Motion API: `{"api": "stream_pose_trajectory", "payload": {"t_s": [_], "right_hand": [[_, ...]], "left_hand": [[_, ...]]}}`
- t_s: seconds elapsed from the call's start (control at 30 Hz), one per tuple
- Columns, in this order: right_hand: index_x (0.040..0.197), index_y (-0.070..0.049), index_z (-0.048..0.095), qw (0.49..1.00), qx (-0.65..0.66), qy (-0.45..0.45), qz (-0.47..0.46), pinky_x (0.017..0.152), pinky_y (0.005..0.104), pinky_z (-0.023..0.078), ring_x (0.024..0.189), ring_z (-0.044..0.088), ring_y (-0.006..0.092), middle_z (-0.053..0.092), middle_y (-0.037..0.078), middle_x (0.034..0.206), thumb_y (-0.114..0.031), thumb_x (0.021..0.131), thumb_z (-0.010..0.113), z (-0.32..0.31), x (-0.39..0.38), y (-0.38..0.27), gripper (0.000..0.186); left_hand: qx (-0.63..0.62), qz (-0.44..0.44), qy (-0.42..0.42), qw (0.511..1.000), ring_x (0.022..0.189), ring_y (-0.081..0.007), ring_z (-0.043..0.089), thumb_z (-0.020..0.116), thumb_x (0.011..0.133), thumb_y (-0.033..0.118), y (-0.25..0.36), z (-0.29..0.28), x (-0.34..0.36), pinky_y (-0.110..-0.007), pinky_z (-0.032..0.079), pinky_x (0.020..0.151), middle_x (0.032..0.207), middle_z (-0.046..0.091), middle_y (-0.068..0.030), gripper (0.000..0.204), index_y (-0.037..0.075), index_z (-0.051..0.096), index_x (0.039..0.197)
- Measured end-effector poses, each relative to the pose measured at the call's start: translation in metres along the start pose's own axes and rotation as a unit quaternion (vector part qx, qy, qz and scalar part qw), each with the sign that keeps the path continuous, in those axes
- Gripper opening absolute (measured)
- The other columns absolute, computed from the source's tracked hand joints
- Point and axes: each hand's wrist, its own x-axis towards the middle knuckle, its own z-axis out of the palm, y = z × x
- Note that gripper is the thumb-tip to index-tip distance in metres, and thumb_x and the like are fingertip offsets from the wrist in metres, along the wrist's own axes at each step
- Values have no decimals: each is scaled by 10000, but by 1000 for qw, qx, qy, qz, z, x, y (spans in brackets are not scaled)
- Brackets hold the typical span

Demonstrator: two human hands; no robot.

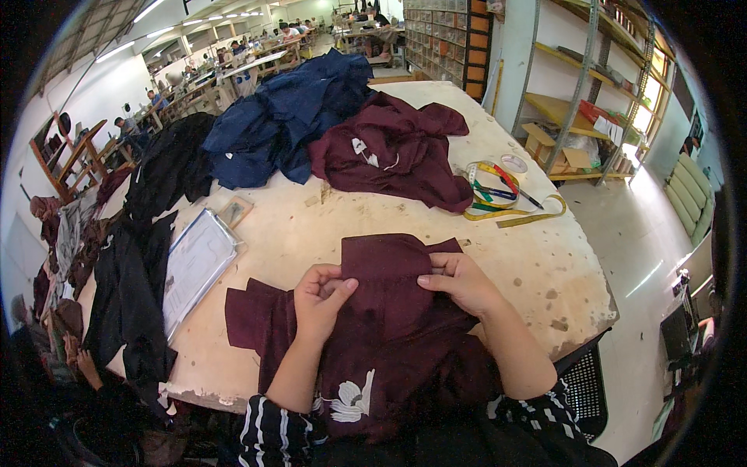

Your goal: The person folds a maroon long-sleeved shirt on a worktable in a garment factory. They smooth the fabric, fold the sleeves, and align the edges before placing the folded shirt on a pile.

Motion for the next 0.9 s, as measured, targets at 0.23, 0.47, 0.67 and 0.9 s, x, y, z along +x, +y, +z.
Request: {"api": "stream_pose_trajectory", "payload": {"t_s": [0.23, 0.47, 0.67, 0.9], "right_hand": [[1124, 51, 562, 999, 40, 1, -7, 847, 275, 463, 902, 608, 137, 638, 90, 1037, -22, 797, 609, -1, 0, -3, 338], [1108, 50, 569, 1000, 0, 7, -25, 901, 298, 445, 983, 585, 152, 616, 95, 1096, 124, 709, 556, 2, -1, -8, 406], [740, -35, 659, 927, -248, 31, -281, 875, 289, 443, 988, 564, 173, 605, 75, 1034, 164, 650, 508, 8, -9, -10, 266], [651, -56, 655, 851, -449, 123, -244, 832, 322, 455, 968, 556, 230, 582, 84, 1056, 124, 609, 552, -18, -16, -27, 212]], "left_hand": [[-27, 5, -49, 998, 885, -119, 595, 617, 771, -86, 5, 1, 0, -232, 468, 778, 1061, 604, -115, 252, -22, 553, 1007], [90, 143, -91, 981, 968, -168, 588, 565, 750, -136, -5, -10, 6, -254, 466, 829, 1236, 512, -185, 227, -4, 595, 932], [-60, 80, 15, 995, 971, -202, 597, 551, 715, -157, 21, 14, 0, -302, 480, 835, 1193, 527, -183, 209, 42, 602, 677], [234, 177, -99, 951, 1000, -247, 586, 623, 716, -73, 12, -1, 3, -341, 466, 859, 1132, 558, -168, 166, 38, 607, 839]]}}
